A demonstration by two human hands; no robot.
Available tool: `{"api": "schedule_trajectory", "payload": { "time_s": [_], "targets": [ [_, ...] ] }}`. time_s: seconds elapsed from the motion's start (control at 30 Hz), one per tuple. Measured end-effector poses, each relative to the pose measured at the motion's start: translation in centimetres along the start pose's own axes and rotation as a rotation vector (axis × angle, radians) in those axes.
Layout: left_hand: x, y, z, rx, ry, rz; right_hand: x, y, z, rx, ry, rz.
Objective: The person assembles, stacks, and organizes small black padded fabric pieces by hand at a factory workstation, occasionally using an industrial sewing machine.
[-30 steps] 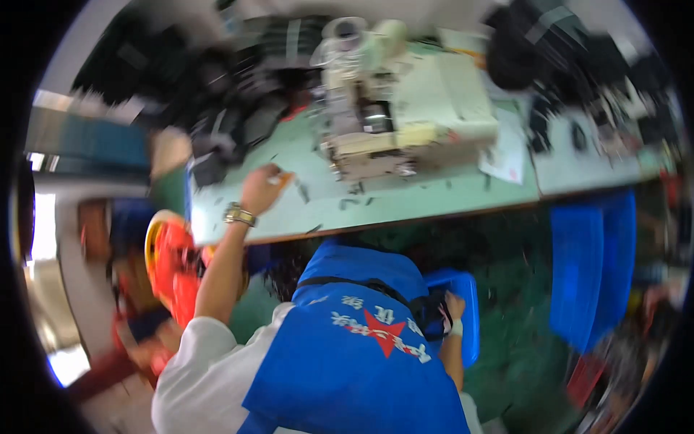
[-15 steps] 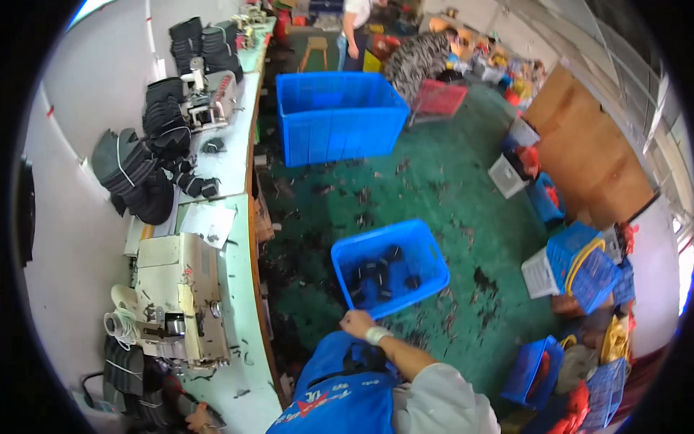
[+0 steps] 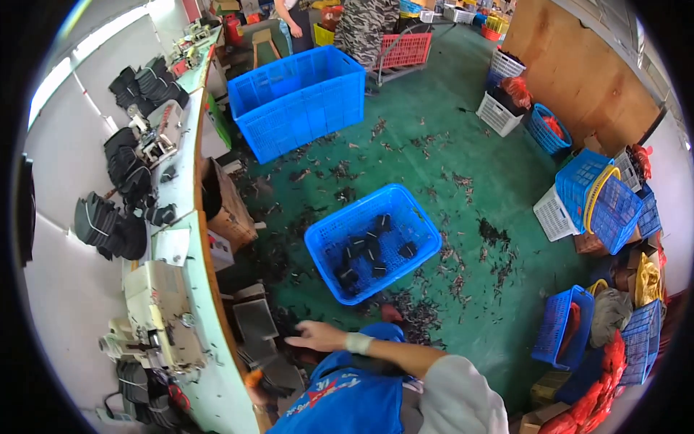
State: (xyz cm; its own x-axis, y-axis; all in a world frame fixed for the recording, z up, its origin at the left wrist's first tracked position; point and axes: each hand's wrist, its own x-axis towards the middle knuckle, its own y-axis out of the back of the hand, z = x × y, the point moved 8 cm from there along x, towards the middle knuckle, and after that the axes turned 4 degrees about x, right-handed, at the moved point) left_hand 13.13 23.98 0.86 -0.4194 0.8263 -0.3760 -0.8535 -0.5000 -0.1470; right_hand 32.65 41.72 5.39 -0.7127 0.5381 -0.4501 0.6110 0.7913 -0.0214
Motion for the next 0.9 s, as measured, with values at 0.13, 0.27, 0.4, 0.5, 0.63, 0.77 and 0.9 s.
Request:
{"api": "schedule_trajectory", "payload": {
  "time_s": [0.13,0.27,0.4,0.5,0.63,0.77,0.9],
  "targets": [
    [-1.6,-15.8,6.9,-0.36,0.032,-0.064,-3.8,3.4,-6.1,0.213,0.401,-0.062],
    [0.4,-23.1,6.9,-0.097,0.109,-0.049,-6.9,10.7,-7.0,-0.098,0.469,0.304],
    [-0.6,-26.2,9.1,-0.04,-0.05,0.024,-10.4,9.6,-10.1,-0.141,0.719,0.053],
    [-3.8,-27.1,8.3,-0.582,0.239,-0.031,-13.3,10.5,-13.3,-0.188,0.793,0.107],
    [-5.9,-27.0,4.9,-0.796,0.489,-0.187,-15.5,10.7,-13.4,-0.363,1.035,0.144],
    [-7.3,-27.6,5.8,-0.925,0.508,-0.172,-16.6,9.0,-13.1,-0.382,1.126,0.026],
    [-8.4,-26.8,4.0,-0.93,0.582,-0.073,-16.3,7.9,-12.1,-0.437,1.106,0.038]
  ]
}}
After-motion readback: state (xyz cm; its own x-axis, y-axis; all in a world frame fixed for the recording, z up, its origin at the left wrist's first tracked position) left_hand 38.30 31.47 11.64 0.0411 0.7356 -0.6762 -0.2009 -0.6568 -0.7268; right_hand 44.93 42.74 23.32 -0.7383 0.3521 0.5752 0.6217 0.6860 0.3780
